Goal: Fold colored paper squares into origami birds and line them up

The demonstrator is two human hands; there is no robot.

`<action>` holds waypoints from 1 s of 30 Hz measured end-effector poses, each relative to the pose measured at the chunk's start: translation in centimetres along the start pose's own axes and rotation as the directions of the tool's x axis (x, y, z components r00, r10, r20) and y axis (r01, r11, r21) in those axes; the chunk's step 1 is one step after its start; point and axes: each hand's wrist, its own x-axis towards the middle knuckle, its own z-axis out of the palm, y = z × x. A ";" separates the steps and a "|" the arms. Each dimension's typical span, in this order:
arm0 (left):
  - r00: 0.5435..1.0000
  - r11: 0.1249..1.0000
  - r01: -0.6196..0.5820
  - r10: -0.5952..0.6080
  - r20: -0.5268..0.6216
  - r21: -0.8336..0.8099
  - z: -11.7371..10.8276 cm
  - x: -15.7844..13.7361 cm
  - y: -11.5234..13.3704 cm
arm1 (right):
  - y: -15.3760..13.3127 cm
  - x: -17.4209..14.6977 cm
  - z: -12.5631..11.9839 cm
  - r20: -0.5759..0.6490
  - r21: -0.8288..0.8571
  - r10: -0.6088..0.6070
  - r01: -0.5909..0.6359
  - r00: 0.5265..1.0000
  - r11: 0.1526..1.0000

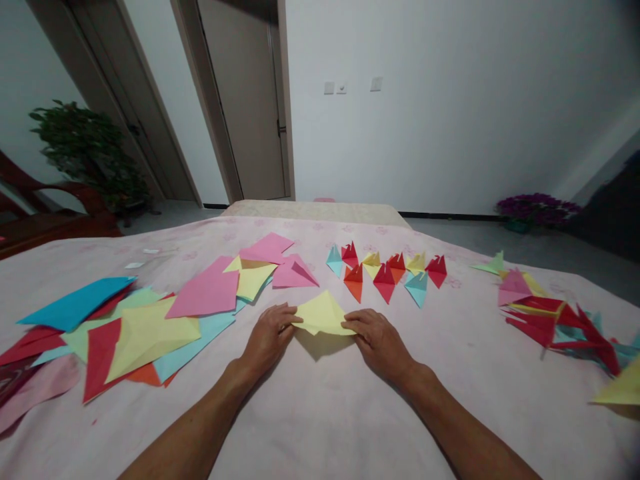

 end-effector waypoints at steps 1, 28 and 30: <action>1.000 1.000 -0.005 0.005 0.004 0.003 -0.2 0.1 0.1 | -0.3 0.0 -0.1 -0.005 -0.006 0.002 -0.002 1.000 1.000; 0.994 0.922 0.113 -0.103 -0.048 0.369 -1.3 0.6 2.3 | -1.5 1.3 -0.2 -0.061 -0.285 0.355 -0.357 0.933 0.890; 0.994 0.928 0.103 -0.089 -0.056 0.358 -1.0 0.5 2.0 | -1.5 1.3 -0.2 -0.066 -0.294 0.361 -0.364 0.930 0.884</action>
